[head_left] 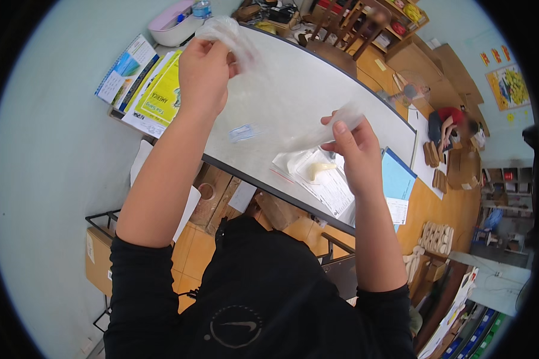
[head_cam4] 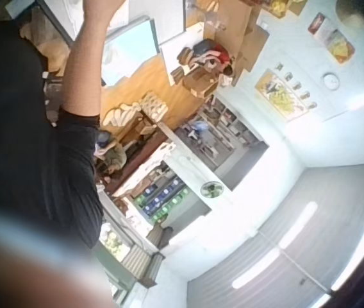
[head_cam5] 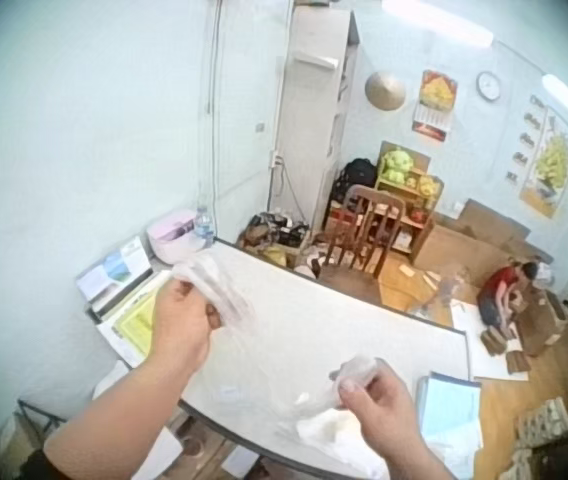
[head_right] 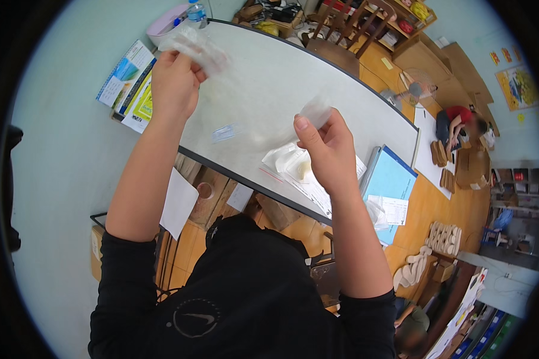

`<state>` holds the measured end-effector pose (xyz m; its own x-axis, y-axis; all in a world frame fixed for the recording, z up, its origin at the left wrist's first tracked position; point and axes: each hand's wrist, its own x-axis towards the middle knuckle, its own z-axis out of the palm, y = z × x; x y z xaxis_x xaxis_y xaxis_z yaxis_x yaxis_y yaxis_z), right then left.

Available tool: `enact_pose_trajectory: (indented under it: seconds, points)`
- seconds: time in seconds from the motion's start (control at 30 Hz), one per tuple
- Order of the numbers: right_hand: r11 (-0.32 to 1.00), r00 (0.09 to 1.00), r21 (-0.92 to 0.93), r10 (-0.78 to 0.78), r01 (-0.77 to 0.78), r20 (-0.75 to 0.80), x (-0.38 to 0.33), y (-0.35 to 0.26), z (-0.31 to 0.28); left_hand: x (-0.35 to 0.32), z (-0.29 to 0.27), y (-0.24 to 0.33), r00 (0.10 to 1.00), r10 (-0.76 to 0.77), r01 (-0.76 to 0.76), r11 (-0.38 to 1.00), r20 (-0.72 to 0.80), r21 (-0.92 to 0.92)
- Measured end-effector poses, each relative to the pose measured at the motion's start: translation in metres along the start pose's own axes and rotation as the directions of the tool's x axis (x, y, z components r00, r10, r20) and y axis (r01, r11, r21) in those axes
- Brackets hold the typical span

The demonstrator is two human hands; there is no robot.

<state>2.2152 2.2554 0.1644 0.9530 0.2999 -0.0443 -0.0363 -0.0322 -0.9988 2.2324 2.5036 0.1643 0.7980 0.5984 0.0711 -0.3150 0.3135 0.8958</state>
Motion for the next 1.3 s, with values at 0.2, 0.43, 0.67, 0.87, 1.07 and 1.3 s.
enact_pose_trajectory:
  seconds: [0.2,0.43,0.67,0.87,1.07,1.3]
  points:
    - [0.987,0.866,-0.159,0.063,0.019,0.496,-0.054,0.021,0.032,-0.025,-0.053,-0.004,0.988,0.149,-0.151,0.964,0.024,0.218]
    - [0.698,0.841,-0.575,0.540,-0.426,0.033,-0.136,0.070,-0.072,-0.070,-0.055,0.072,0.964,-0.027,-0.088,0.905,0.264,0.417]
    - [0.799,0.831,-0.261,0.463,-0.541,-0.308,-0.233,0.080,-0.140,-0.185,0.038,0.068,0.625,-0.333,0.044,0.918,0.706,0.394]
    - [0.973,0.902,-0.201,0.183,-0.110,0.392,-0.303,0.065,-0.089,-0.297,0.064,-0.041,0.459,-0.696,-0.079,0.587,0.552,0.806]
    - [0.997,0.998,-0.058,0.056,-0.055,0.025,-0.369,0.141,-0.088,-0.399,0.041,-0.112,0.544,-0.717,0.062,0.552,0.436,0.831]
    - [0.736,0.887,-0.500,0.336,-0.457,-0.316,-0.439,0.178,-0.114,-0.466,0.044,-0.146,0.463,-0.825,0.239,0.468,0.324,0.851]
